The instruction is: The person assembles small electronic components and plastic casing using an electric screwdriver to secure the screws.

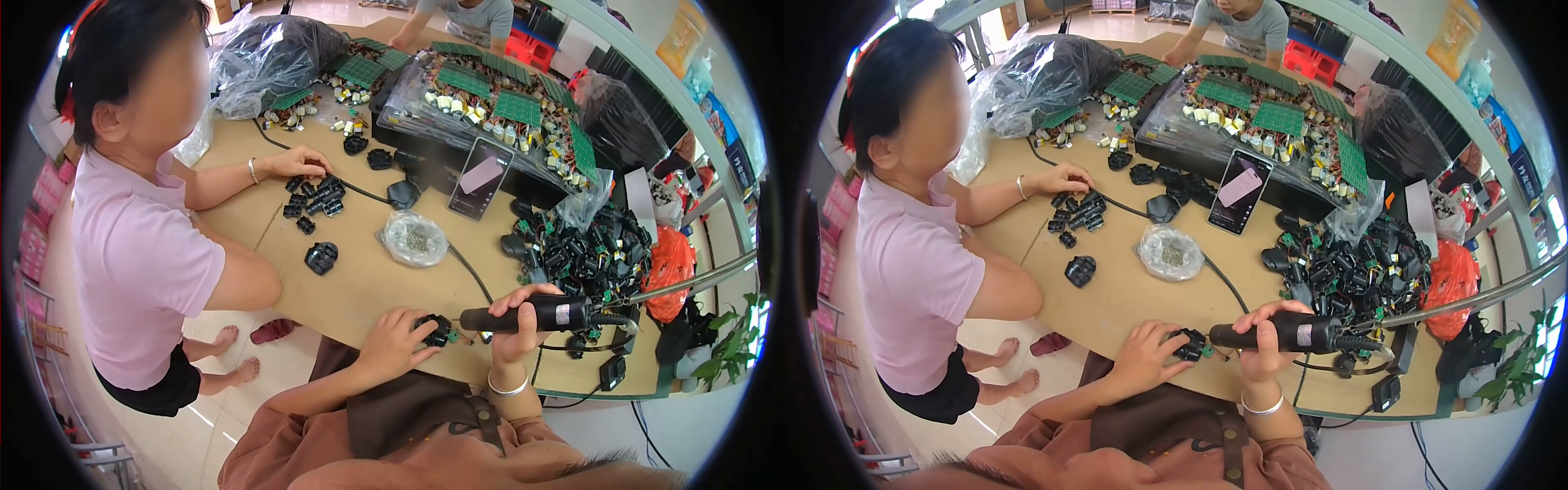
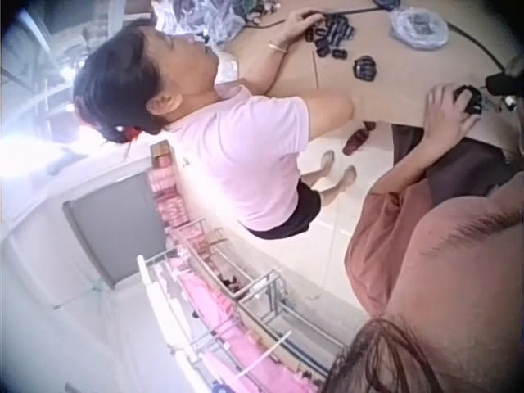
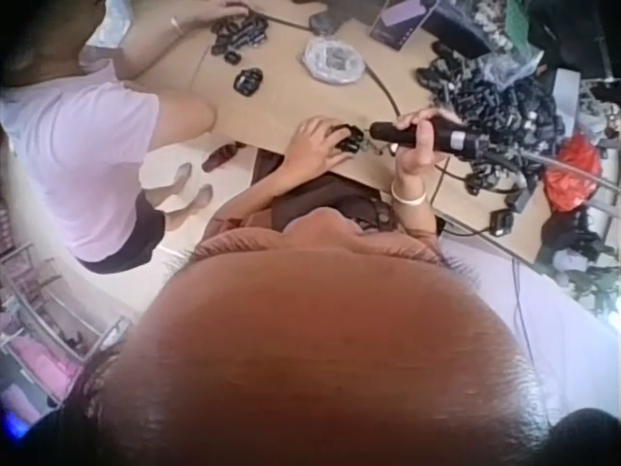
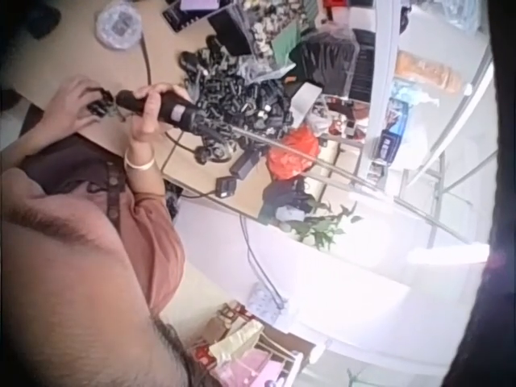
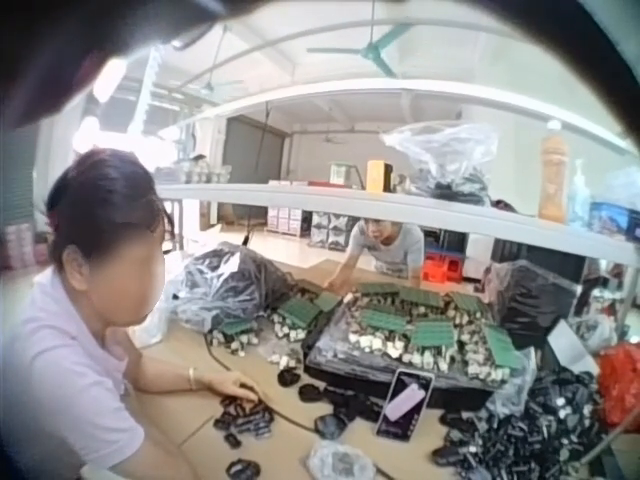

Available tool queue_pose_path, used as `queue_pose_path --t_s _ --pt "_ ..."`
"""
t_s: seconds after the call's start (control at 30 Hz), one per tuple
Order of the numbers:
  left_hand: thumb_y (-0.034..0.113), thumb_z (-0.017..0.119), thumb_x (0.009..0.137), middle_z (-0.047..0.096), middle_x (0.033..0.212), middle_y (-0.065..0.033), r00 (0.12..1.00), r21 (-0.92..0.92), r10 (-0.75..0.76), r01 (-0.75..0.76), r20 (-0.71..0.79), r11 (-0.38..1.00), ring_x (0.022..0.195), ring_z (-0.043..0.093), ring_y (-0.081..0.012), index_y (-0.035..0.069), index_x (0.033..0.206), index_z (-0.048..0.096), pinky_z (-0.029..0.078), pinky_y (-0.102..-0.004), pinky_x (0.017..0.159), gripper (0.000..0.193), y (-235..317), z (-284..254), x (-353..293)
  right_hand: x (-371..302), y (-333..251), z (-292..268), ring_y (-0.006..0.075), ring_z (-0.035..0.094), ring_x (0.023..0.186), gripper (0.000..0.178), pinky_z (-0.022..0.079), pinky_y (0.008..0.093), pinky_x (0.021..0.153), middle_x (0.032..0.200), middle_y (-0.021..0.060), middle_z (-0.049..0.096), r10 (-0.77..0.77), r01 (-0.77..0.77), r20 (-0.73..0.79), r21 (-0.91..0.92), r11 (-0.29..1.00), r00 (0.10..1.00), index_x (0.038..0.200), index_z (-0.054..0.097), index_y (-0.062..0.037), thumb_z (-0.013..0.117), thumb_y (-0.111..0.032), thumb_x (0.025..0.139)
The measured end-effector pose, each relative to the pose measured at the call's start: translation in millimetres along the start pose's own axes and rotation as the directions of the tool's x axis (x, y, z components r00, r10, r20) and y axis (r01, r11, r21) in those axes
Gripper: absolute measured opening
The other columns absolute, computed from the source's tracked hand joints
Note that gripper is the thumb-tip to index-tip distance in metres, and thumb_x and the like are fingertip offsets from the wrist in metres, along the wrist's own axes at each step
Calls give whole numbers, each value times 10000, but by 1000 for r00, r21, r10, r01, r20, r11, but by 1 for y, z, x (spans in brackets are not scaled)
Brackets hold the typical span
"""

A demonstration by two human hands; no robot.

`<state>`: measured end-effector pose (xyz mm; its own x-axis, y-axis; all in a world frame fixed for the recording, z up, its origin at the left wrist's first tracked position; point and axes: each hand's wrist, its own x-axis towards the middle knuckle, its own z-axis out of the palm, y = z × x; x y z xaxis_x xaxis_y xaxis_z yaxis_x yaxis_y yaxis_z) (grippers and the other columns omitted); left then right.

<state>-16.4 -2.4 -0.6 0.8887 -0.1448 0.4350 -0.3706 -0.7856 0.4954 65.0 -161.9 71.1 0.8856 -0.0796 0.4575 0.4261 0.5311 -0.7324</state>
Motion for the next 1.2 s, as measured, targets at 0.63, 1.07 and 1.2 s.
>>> queue_pose_path --t_s 0.63,1.07,1.2 --pt "350 674 766 543 1087 -72 1000 16 3 -3 -1 1000 999 505 -254 115 1045 584 415 -374 798 376 2 1 0 1 -1 -2 169 511 549 349 487 303 512 772 99 494 -16 15 -44 -26 1000 999 1113 387 -56 559 -66 809" --pt "370 660 780 544 1089 -69 999 27 -8 7 41 1000 1006 496 -252 101 1046 583 415 -378 821 386 2 2 1 0 -7 -5 160 503 529 351 482 297 511 741 86 482 15 -22 -88 -71 997 996 1104 380 -67 538 -75 791" --pt "383 659 780 559 1082 -60 999 35 -10 9 37 999 1001 508 -246 120 1034 594 415 -376 805 372 -1 8 -3 -3 -8 -4 162 496 512 380 483 298 490 736 85 478 15 -21 -117 -51 998 993 1089 383 -71 569 -121 762"
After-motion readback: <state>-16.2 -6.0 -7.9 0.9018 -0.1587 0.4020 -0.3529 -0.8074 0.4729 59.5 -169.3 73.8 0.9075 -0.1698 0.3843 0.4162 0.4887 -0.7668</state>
